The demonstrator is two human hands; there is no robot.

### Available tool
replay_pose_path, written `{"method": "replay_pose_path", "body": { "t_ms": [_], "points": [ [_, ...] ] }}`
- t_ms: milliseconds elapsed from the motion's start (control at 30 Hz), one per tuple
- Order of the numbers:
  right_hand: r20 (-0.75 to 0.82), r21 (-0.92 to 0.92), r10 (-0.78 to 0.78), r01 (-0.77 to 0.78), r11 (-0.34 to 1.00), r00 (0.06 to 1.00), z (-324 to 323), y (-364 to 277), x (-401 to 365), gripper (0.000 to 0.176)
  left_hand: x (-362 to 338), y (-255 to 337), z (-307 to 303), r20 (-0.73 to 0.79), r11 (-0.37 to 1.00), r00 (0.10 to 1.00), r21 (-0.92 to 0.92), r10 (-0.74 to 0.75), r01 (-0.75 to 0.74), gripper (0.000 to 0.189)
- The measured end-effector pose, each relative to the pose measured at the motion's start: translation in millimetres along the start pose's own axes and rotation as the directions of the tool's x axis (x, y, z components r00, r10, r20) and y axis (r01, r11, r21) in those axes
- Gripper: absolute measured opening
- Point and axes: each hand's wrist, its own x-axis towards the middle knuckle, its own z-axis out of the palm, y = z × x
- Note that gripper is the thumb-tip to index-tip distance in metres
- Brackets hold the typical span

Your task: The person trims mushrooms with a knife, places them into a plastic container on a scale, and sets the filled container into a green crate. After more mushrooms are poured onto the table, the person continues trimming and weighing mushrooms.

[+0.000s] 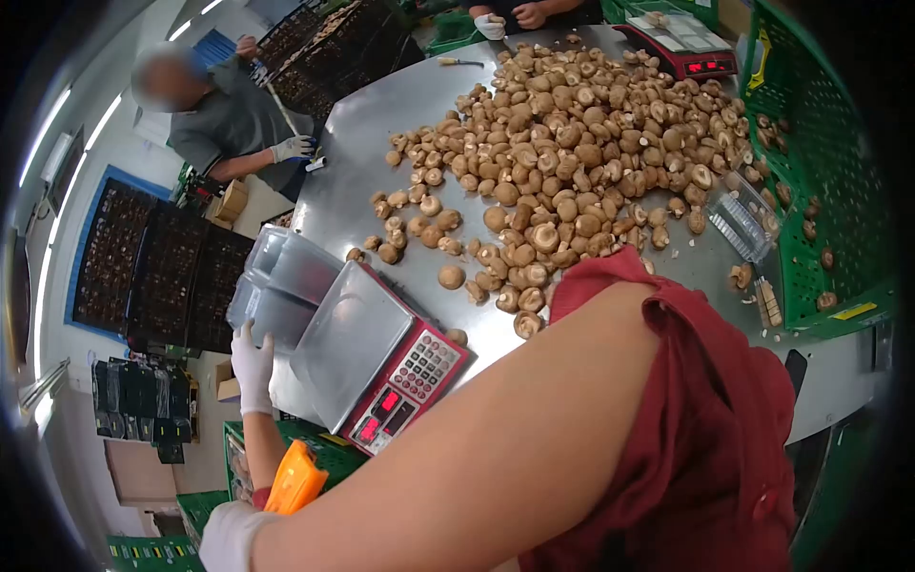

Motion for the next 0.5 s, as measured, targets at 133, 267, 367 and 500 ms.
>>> {"method": "replay_pose_path", "body": {
  "t_ms": [133,267,367,500],
  "points": [
    [0.012,-0.005,0.211,-0.211,0.978,0.977,-21.3,25.2,-30.9,0.025,51.4,-19.7,53.0,0.025,0.998,0.999,0.050,-0.031,0.030,0.054],
    [-0.092,-0.020,0.429,-0.432,0.901,0.899,-40.3,33.1,-68.4,0.029,74.0,-50.5,98.1,-0.025,0.984,0.986,0.075,-0.162,0.163,0.044],
    [-0.153,-0.175,0.572,-0.591,0.787,0.806,-54.1,34.0,-94.3,0.032,80.7,-53.5,99.6,0.080,0.987,0.985,0.063,-0.155,0.150,0.035],
    [-0.300,-0.468,0.787,-0.802,0.370,0.538,-67.7,34.1,-130.4,0.036,89.9,-74.9,99.3,0.159,0.999,0.986,-0.014,-0.041,0.044,0.028]
  ]
}}
